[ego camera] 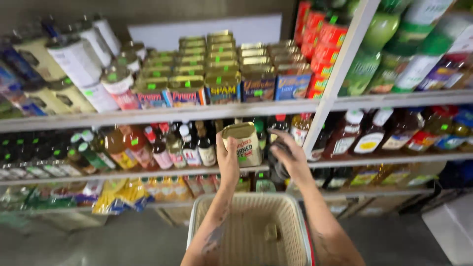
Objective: Cleaning individual cans with a cloth and placing them neatly on a grocery store shelf.
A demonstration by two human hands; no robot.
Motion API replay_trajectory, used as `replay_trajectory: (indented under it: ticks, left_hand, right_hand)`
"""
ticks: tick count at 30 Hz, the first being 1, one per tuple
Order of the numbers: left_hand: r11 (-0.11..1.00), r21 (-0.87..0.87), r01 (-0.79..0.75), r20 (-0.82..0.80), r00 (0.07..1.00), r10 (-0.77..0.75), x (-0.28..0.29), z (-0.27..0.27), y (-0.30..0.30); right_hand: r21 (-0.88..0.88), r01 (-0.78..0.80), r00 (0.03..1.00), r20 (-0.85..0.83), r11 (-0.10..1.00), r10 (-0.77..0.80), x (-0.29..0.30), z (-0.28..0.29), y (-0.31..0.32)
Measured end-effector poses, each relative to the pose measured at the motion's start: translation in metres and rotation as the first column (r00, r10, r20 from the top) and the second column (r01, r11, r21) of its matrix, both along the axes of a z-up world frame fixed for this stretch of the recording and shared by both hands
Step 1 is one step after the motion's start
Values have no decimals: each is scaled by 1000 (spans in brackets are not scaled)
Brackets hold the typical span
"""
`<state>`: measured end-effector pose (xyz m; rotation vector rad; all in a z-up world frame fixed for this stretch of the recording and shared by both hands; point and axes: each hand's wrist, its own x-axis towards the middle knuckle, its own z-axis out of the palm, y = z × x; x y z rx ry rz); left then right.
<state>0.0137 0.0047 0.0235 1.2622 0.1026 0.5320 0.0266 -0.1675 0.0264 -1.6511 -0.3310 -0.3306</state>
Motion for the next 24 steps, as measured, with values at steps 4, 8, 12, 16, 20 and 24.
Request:
replay_trajectory:
  ticks: [4, 8, 12, 16, 20, 24]
  left_hand:
    - [977, 175, 122, 117, 983, -144, 19, 41, -12]
    - [654, 755, 47, 286, 874, -394, 79, 89, 1]
    - [453, 889, 64, 96, 942, -322, 128, 159, -2]
    - [614, 789, -24, 219, 944, -246, 200, 188, -6]
    - [729, 683, 44, 204, 947, -248, 262, 178, -8]
    - [728, 686, 9, 231, 946, -229, 302, 159, -6]
  right_hand:
    - [-676, 6, 997, 58, 737, 45, 14, 65, -20]
    - [-500, 28, 988, 143, 865, 51, 52, 111, -48]
    - [-649, 222, 966, 248, 728, -73, 128, 143, -59]
    - [-678, 346, 938, 232, 648, -258, 200, 171, -49]
    - [-663, 322, 941, 148, 676, -303, 210, 196, -27]
    - [-646, 328, 943, 182, 689, -279, 238, 182, -29]
